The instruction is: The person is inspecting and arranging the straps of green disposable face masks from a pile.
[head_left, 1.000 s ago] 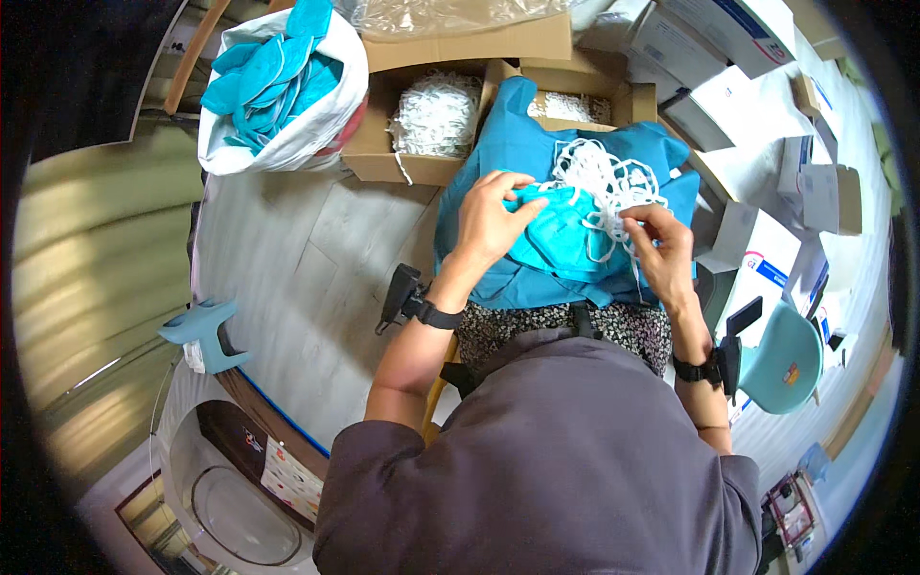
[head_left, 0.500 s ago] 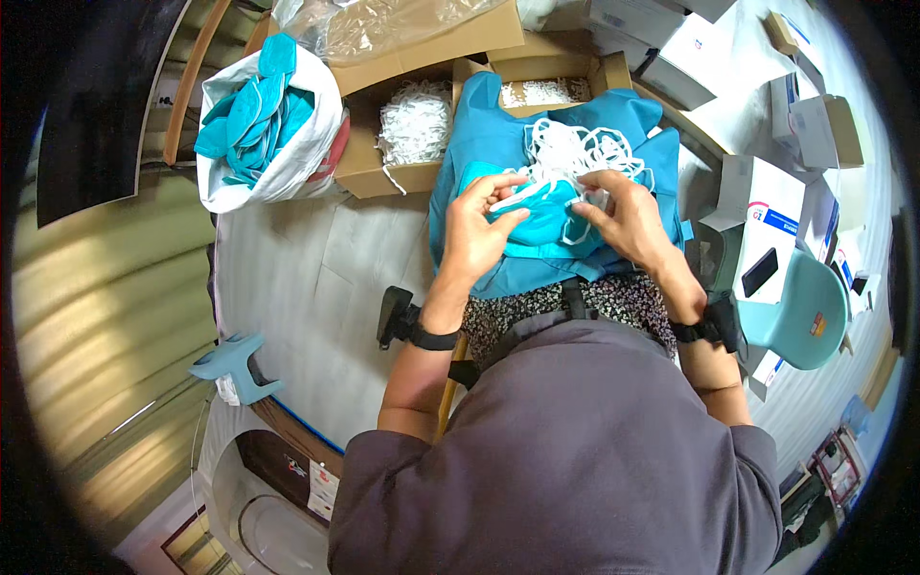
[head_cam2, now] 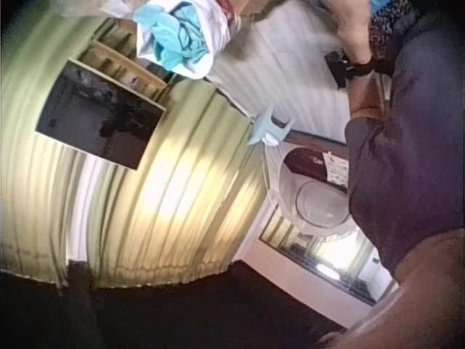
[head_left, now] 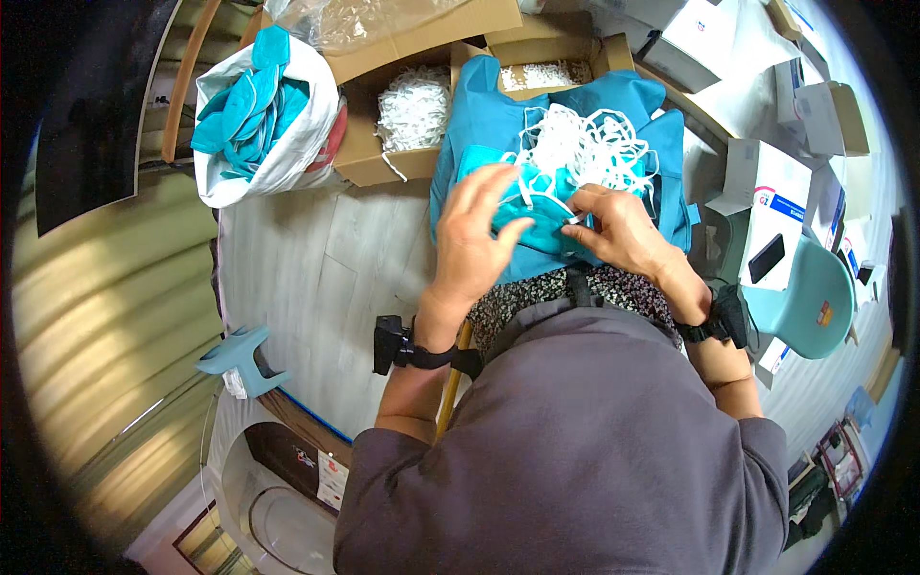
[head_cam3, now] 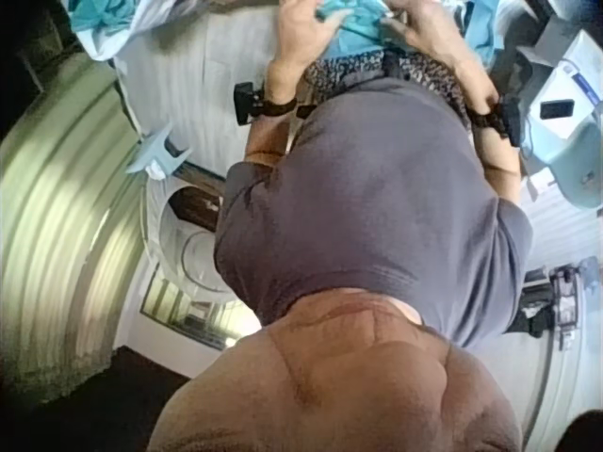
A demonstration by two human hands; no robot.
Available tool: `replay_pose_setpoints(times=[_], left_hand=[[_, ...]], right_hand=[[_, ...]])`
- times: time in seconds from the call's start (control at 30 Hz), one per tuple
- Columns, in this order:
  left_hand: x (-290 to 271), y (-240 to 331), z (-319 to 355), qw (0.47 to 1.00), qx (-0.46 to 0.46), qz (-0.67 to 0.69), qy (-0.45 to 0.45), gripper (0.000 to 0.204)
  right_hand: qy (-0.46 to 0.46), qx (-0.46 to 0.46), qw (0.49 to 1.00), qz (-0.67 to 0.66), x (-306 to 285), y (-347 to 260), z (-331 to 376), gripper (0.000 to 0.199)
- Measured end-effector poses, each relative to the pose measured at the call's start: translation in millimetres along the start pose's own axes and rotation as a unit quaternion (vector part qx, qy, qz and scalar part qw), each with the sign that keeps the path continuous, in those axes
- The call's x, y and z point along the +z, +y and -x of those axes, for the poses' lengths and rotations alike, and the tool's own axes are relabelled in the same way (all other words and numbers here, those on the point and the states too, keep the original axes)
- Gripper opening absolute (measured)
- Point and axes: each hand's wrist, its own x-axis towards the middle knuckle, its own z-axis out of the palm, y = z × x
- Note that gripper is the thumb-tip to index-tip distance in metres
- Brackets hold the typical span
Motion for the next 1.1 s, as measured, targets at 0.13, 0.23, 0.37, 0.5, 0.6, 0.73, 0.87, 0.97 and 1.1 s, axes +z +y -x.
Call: replay_pose_setpoints(times=[0.13, 0.23, 0.37, 0.5, 0.6, 0.73, 0.87, 0.97, 1.1], left_hand=[[9, 15, -12, 0.990, 0.061, -0.010, -0.123, 0.042], [12, 1, -8, 0.986, 0.039, -0.017, -0.163, 0.020], [13, 2, -7, 0.986, -0.009, 0.114, -0.119, 0.007], [2, 13, -6, 0.972, -0.082, 0.200, -0.095, 0.005], [-4, 19, -6, 0.978, -0.048, 0.187, -0.078, 0.007], [-8, 18, -6, 0.980, -0.032, 0.192, -0.043, 0.006], [-14, 14, -7, 0.979, -0.049, 0.194, -0.047, 0.004], [-62, -19, -1, 0.973, -0.158, 0.166, 0.037, 0.004], [-68, -12, -22, 0.933, -0.167, 0.315, -0.043, 0.020]], right_hand=[[0.017, -0.064, 0.998, -0.024, -1, -6, -1, 0.021], [0.054, -0.074, 0.995, -0.048, -1, -3, 1, 0.016], [0.088, -0.042, 0.987, -0.130, -9, -2, -1, 0.009], [0.130, -0.038, 0.980, -0.144, -22, 3, 7, 0.009], [0.140, -0.073, 0.980, -0.118, -26, 4, 10, 0.009], [0.139, -0.061, 0.980, -0.130, -27, -5, 12, 0.009], [0.189, -0.084, 0.975, -0.084, -31, -5, 12, 0.009], [0.276, -0.013, 0.956, -0.103, -60, 35, 26, 0.009], [0.168, -0.017, 0.983, -0.068, -72, 18, 11, 0.011]])
